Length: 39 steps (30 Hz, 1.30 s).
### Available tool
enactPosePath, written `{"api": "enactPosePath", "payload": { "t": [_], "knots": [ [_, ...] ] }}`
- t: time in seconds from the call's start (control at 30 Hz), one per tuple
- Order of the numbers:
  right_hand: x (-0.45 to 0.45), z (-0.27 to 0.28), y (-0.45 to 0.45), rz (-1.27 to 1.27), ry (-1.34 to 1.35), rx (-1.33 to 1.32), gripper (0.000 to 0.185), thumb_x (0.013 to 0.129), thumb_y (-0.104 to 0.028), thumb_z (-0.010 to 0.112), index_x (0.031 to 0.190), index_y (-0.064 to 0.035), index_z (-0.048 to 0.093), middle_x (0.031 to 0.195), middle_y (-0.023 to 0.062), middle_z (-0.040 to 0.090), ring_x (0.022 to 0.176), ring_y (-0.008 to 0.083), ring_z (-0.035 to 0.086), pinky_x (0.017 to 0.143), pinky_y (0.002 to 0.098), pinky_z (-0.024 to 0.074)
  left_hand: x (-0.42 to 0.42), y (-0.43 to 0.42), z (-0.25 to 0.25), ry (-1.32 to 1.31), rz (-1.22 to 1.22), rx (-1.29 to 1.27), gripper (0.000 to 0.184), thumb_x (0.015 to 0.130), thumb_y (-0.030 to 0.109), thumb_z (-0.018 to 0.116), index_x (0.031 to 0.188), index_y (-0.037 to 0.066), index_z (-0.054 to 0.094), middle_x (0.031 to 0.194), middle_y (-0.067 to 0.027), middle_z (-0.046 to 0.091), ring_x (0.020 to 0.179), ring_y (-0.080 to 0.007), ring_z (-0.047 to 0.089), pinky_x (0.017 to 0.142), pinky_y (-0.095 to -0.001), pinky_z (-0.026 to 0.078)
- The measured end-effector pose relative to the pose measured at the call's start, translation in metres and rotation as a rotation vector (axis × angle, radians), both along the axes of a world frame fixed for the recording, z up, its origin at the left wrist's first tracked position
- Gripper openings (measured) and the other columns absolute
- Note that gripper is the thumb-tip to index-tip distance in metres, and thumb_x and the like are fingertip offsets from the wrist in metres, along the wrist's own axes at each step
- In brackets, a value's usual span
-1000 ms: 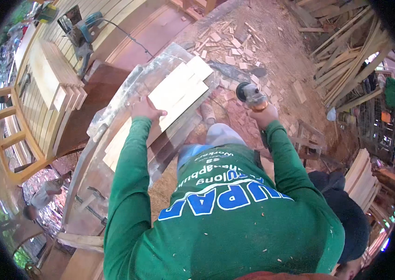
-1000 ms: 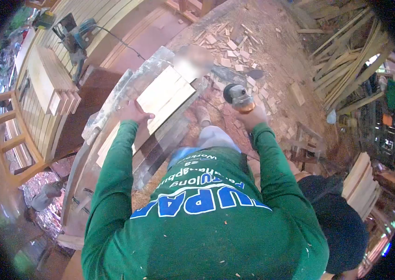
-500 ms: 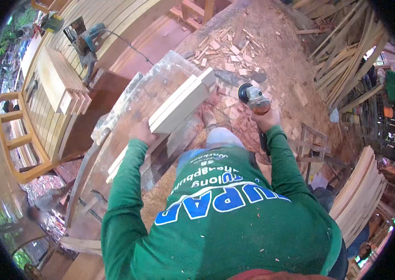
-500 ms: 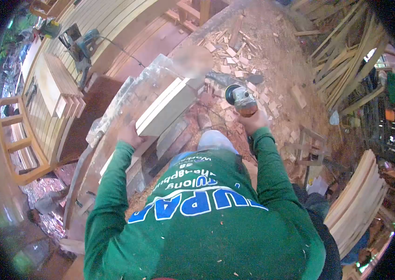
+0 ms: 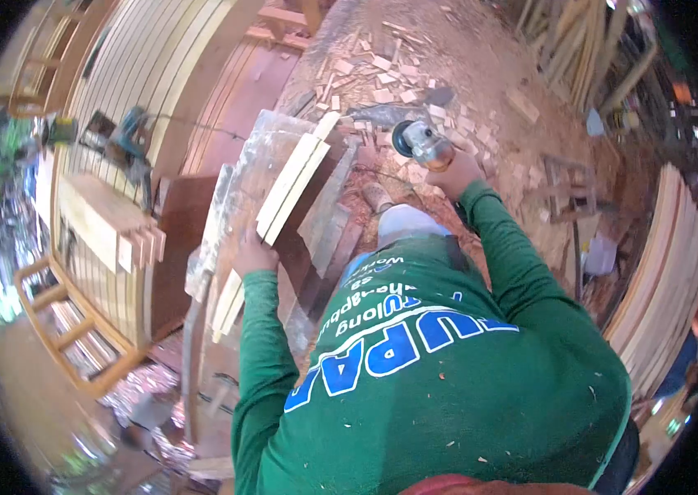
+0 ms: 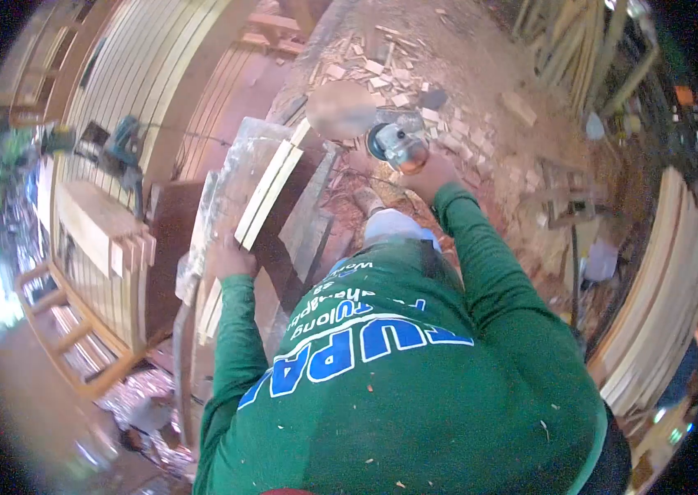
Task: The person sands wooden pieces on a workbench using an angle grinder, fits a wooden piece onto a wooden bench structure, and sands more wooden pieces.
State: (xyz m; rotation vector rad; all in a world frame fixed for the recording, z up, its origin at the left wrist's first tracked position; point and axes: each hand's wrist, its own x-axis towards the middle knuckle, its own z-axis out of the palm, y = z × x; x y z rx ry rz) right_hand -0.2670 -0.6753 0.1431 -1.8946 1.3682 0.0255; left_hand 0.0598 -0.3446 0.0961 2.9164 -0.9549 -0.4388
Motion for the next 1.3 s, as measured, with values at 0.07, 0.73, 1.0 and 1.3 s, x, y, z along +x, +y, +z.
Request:
{"api": "enactPosePath", "payload": {
  "t": [0.07, 0.73, 1.0, 1.3],
  "knots": [
    [0.003, 0.008, 0.001, -0.017, 0.057, 0.004, 0.051, 0.068, -0.036, 0.082, 0.106, -0.0034, 0.076, 0.099, 0.0196, 0.077, 0.096, 0.0342, 0.074, 0.088, 0.0425, 0.0581, -0.003, -0.016, 0.019, 0.037, 0.026, 0.154, 0.056, 0.082, 0.013, 0.066, 0.136, 0.019, 0.058, 0.119, -0.0124, 0.07, 0.106, -0.0356, 0.07, 0.085, -0.0507, 0.057],
    [0.033, -0.049, -0.003, 0.214, 0.05, 0.06, 0.045, 0.068, -0.031, 0.083, 0.104, -0.0053, 0.075, 0.091, 0.0156, 0.077, 0.086, 0.0298, 0.075, 0.081, 0.041, 0.0578, -0.037, -0.053, -0.013, 0.384, 0.226, 0.392, 0.152, 0.05, 0.047, 0.1, 0.166, 0.024, 0.004, 0.172, -0.0201, -0.005, 0.153, -0.0571, 0.002, 0.1, -0.0857, 0.036],
    [0.061, -0.058, -0.02, 0.346, 0.088, -0.004, 0.049, 0.067, -0.041, 0.085, 0.1, -0.0059, 0.076, 0.094, 0.0206, 0.076, 0.09, 0.0366, 0.074, 0.084, 0.0459, 0.0591, -0.032, -0.05, -0.025, 0.42, 0.23, 0.404, 0.157, 0.05, 0.046, 0.101, 0.166, 0.025, -0.002, 0.172, -0.0193, -0.009, 0.152, -0.0605, -0.001, 0.102, -0.0828, 0.038],
    [0.099, -0.05, -0.041, 0.466, 0.241, -0.012, 0.045, 0.069, -0.04, 0.079, 0.101, -0.0087, 0.076, 0.096, 0.0217, 0.075, 0.092, 0.0376, 0.073, 0.086, 0.0454, 0.0594, -0.03, -0.059, -0.019, 0.424, 0.235, 0.457, 0.157, 0.049, 0.047, 0.101, 0.165, 0.026, -0.003, 0.171, -0.0191, -0.008, 0.15, -0.063, 0.0, 0.099, -0.0841, 0.04]
  ]
}}
